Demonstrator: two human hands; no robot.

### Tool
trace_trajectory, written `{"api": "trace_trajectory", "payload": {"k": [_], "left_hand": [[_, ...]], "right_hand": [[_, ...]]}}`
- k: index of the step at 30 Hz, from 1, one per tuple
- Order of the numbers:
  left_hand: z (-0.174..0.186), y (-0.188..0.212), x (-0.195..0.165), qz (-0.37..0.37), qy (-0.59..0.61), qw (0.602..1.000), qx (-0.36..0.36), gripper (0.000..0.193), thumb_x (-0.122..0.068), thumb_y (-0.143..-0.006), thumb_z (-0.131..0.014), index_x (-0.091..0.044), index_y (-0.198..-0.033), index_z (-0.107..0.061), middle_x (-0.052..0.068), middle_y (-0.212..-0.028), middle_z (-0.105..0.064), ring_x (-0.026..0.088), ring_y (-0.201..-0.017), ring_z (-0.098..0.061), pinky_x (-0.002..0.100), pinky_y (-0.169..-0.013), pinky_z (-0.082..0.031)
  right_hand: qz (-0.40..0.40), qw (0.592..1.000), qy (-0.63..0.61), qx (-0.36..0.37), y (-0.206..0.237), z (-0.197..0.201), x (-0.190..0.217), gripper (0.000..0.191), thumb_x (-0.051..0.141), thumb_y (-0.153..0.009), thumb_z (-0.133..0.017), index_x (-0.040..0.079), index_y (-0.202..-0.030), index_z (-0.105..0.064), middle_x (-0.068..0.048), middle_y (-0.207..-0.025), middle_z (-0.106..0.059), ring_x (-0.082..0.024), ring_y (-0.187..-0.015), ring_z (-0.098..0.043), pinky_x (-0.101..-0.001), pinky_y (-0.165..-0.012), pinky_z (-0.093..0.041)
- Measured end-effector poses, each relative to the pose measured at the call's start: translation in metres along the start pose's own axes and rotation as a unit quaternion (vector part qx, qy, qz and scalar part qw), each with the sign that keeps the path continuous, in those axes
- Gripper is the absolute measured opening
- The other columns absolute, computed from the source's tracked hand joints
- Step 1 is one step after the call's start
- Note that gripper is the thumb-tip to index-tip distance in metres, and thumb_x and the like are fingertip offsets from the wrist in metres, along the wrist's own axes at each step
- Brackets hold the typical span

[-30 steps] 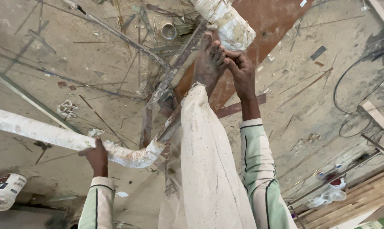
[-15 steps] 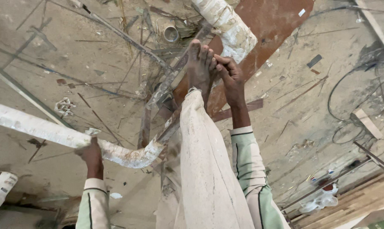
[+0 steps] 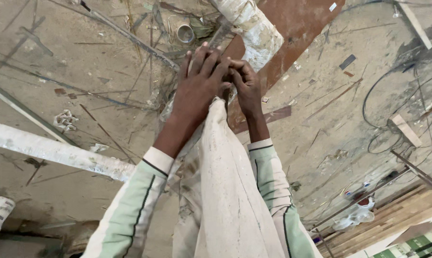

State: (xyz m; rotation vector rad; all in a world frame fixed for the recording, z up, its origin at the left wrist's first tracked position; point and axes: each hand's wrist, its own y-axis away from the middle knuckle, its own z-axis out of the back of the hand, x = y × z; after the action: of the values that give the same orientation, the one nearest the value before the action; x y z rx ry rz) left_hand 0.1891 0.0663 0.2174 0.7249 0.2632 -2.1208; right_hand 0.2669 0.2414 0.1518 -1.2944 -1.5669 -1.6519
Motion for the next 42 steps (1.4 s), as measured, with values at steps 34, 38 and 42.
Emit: {"api": "trace_trajectory", "payload": {"k": [34,38,42], "left_hand": [[-0.046,-0.027,0.044,0.101,0.499,0.847,0.151,0.011,-0.018,-0.096,-0.074,-0.008,-0.102,-0.071,0.005,-0.13,-0.054,0.021,-0.122,-0.057,0.036,-0.105,-0.048],[-0.05,-0.024,0.043,0.075,0.545,0.825,0.127,0.013,-0.017,-0.096,-0.075,-0.007,-0.103,-0.07,0.005,-0.125,-0.054,0.02,-0.12,-0.058,0.036,-0.106,-0.049],[-0.053,-0.018,0.044,0.076,0.492,0.857,0.134,0.012,-0.017,-0.096,-0.077,-0.008,-0.1,-0.072,0.003,-0.12,-0.055,0.019,-0.116,-0.058,0.034,-0.102,-0.049]], "right_hand": [[0.22,0.896,0.354,-0.151,0.037,-0.023,0.027,0.017,0.004,-0.101,-0.071,0.004,-0.117,-0.07,-0.008,-0.126,-0.066,-0.026,-0.116,-0.066,-0.0363,-0.101,-0.054],[0.24,0.878,0.379,-0.164,0.042,-0.032,0.031,0.019,0.003,-0.099,-0.073,0.002,-0.117,-0.069,-0.009,-0.128,-0.06,-0.026,-0.119,-0.062,-0.0374,-0.102,-0.053],[0.223,0.896,0.351,-0.156,0.044,-0.032,0.033,0.012,0.002,-0.099,-0.073,0.002,-0.111,-0.07,-0.007,-0.12,-0.06,-0.023,-0.114,-0.063,-0.0361,-0.1,-0.054]]}}
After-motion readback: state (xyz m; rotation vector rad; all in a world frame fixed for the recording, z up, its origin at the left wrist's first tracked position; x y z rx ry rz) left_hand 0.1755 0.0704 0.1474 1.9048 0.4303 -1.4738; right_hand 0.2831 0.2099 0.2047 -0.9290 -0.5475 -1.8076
